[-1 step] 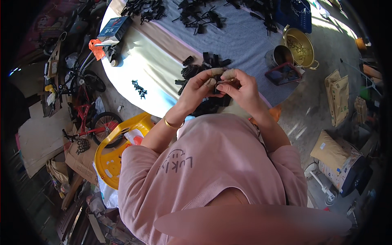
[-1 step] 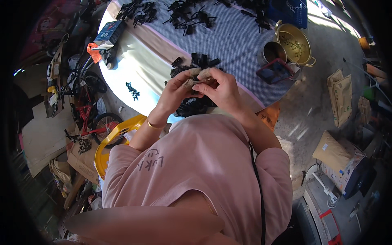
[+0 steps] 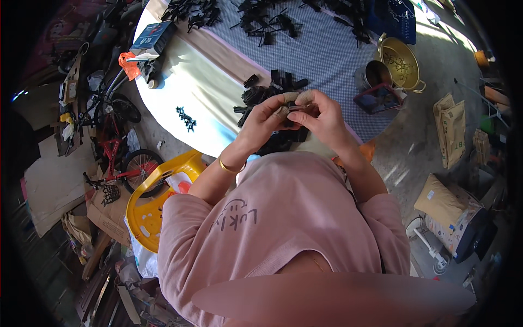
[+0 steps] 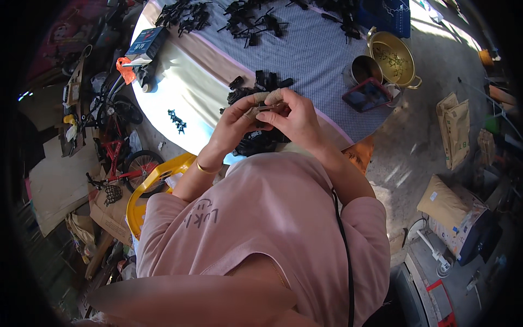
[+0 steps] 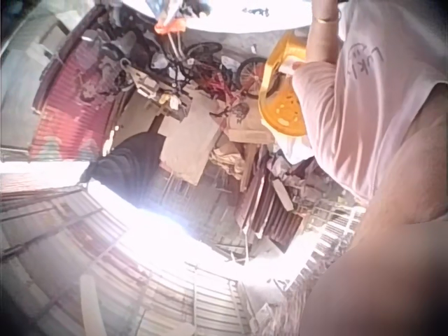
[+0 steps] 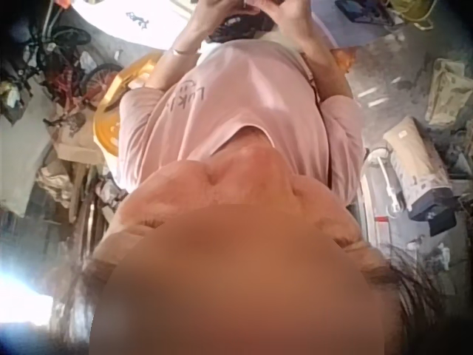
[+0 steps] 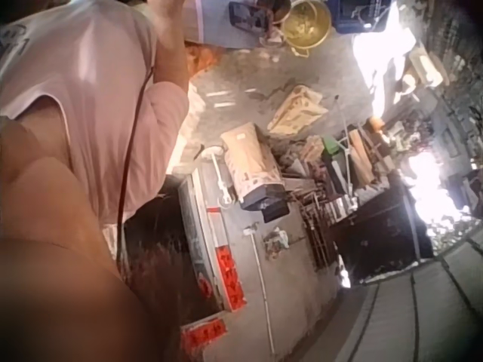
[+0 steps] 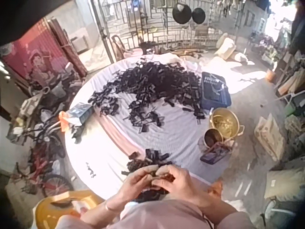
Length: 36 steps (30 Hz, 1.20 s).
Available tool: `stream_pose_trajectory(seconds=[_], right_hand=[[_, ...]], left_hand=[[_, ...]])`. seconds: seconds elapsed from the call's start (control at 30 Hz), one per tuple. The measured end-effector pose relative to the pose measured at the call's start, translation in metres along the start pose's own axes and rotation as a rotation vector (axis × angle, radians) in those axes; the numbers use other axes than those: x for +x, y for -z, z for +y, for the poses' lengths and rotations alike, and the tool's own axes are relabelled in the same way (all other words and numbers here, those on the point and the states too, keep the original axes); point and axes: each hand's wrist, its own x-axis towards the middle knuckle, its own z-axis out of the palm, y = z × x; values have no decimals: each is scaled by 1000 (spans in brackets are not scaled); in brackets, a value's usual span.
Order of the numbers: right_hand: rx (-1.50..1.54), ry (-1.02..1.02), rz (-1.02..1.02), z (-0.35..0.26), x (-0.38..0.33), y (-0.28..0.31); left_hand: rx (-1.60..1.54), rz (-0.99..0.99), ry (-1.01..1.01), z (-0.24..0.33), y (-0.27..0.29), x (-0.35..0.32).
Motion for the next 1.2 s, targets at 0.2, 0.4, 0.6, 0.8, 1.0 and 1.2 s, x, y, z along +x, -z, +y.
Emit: stream_pose_trajectory(seconds=[0.2,0.4,0.6,0.8,1.0,1.2], right_hand=[[-47,-128,-78,24,4,-1],[68,-230,-157,6,2,0],[3,-260,-148,5,3,-3],[-79,-113,-89,2,-1,-14],[-68,-156,-126,12,9,-12],[-177,-191,-51,54,13,-7]], left_hand=[[176,-69,-230,-8,3,-4],[91,78,-214,-11,13,3],[73,75,-269,-10,15,3],[71,71,-347,-12,15,3],[228,243,-482,-19,13,5],[1077,238,-415,-6,38,25]])
